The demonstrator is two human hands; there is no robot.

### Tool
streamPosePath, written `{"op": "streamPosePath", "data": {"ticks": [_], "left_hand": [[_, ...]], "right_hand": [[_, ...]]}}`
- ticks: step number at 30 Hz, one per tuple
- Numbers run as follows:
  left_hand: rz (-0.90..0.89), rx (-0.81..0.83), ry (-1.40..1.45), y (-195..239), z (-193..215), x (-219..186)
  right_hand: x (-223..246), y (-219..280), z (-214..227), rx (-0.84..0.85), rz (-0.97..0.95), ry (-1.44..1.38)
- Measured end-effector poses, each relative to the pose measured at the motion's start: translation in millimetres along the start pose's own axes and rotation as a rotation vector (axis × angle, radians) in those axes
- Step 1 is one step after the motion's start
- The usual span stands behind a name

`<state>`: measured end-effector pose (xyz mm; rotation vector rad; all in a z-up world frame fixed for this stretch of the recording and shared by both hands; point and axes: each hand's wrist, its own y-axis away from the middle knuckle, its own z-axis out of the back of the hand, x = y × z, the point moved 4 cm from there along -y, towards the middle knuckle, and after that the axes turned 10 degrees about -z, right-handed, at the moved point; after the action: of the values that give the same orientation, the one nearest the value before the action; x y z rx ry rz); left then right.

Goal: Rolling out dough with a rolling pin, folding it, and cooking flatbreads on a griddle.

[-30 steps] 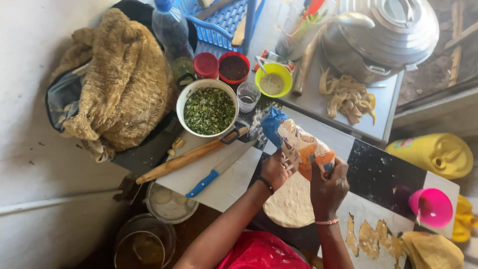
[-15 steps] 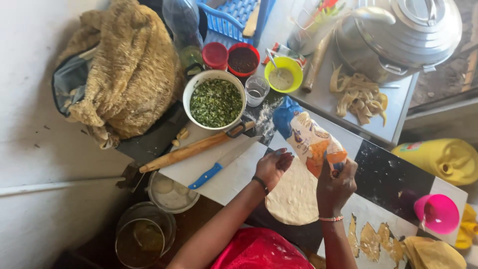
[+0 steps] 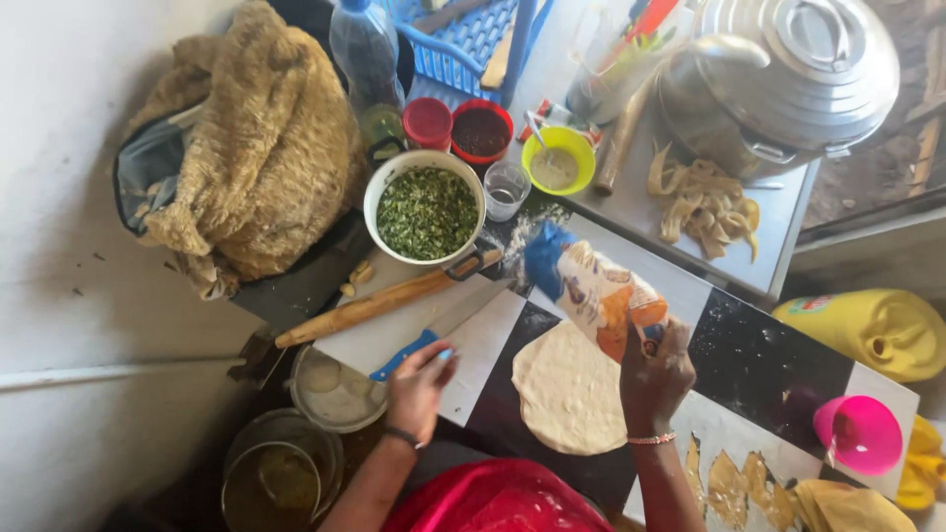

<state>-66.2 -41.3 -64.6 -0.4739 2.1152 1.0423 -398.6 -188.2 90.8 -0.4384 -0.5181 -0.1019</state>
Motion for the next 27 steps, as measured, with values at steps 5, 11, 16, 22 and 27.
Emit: {"op": "streamPosePath", "data": {"ticks": [5,11,16,22,27], "left_hand": [[0.001,0.388,0.041,41,-260,-47],[-0.127,0.79,-0.511,30,-411,-90],[-0.528,0.587,-0.257,-28,-299,-85],[0.001,0.204,-0.154,-18,-140,41],[0.326,0.289,-0.157,-3,-116,104]], "right_hand": [[11,0,13,-0.033,-0.039,-0.109],[17,9,41,-0.071,-0.101,-0.072],[18,10,23,-0.046,-0.029,-0.047],[5,19,4,0.027,0.006,0.048],[-9,18,4,-0.031,0.007,0.065]]}}
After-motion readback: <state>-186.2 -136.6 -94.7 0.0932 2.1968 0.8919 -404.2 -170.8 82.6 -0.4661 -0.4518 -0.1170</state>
